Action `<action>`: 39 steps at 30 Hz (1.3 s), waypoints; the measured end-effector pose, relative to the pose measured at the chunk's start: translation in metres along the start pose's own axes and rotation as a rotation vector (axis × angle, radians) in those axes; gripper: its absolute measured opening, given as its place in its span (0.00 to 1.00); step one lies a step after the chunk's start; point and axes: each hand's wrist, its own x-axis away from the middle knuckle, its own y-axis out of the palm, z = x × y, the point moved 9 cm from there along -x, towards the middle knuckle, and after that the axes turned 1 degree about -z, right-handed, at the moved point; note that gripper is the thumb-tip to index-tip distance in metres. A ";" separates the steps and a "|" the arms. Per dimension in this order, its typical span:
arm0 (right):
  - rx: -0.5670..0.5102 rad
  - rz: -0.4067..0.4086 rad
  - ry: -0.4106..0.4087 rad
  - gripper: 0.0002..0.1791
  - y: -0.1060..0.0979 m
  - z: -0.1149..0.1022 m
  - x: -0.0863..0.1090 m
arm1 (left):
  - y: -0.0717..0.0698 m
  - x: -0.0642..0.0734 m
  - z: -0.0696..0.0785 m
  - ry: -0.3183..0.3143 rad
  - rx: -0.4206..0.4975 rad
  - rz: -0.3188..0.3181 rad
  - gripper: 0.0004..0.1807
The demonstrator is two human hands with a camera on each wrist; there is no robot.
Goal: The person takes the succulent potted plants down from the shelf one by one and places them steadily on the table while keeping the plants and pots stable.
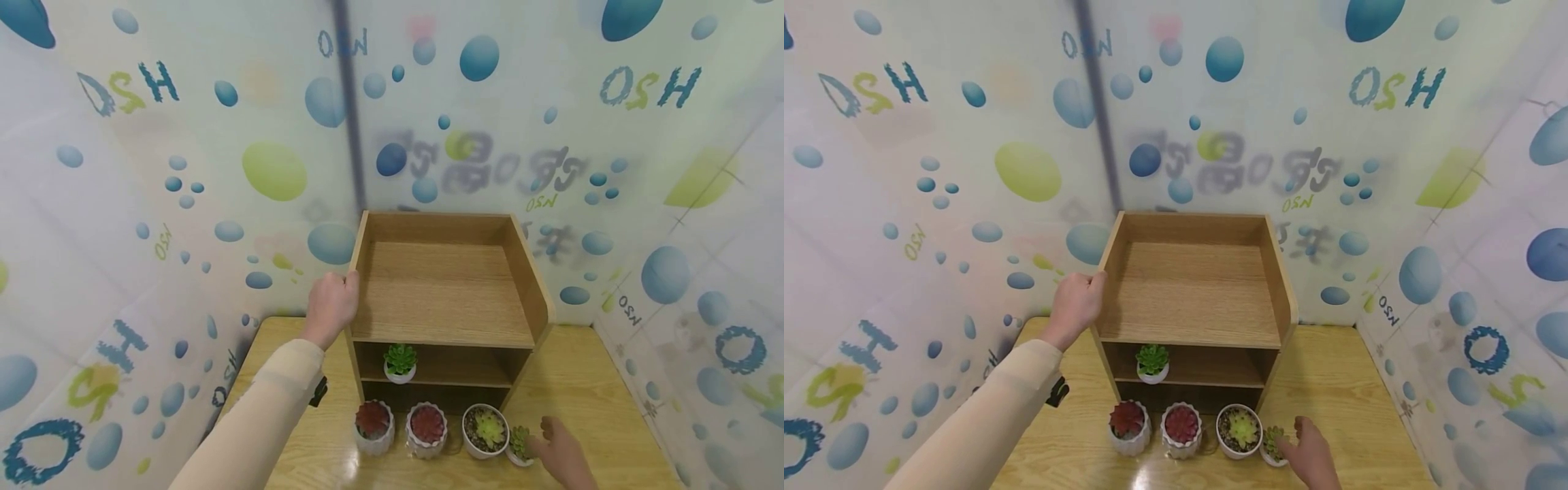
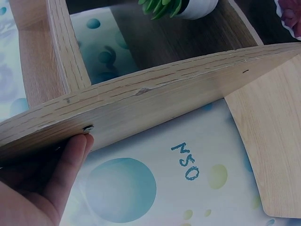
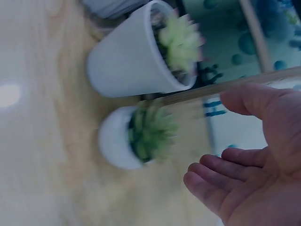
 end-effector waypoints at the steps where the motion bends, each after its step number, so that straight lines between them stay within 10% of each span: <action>1: -0.011 0.009 -0.017 0.37 -0.005 -0.005 0.001 | 0.000 0.000 0.000 -0.001 0.000 -0.003 0.33; 39: -0.189 0.267 -0.283 0.34 -0.120 -0.134 0.023 | 0.001 -0.001 -0.002 -0.007 -0.008 -0.016 0.33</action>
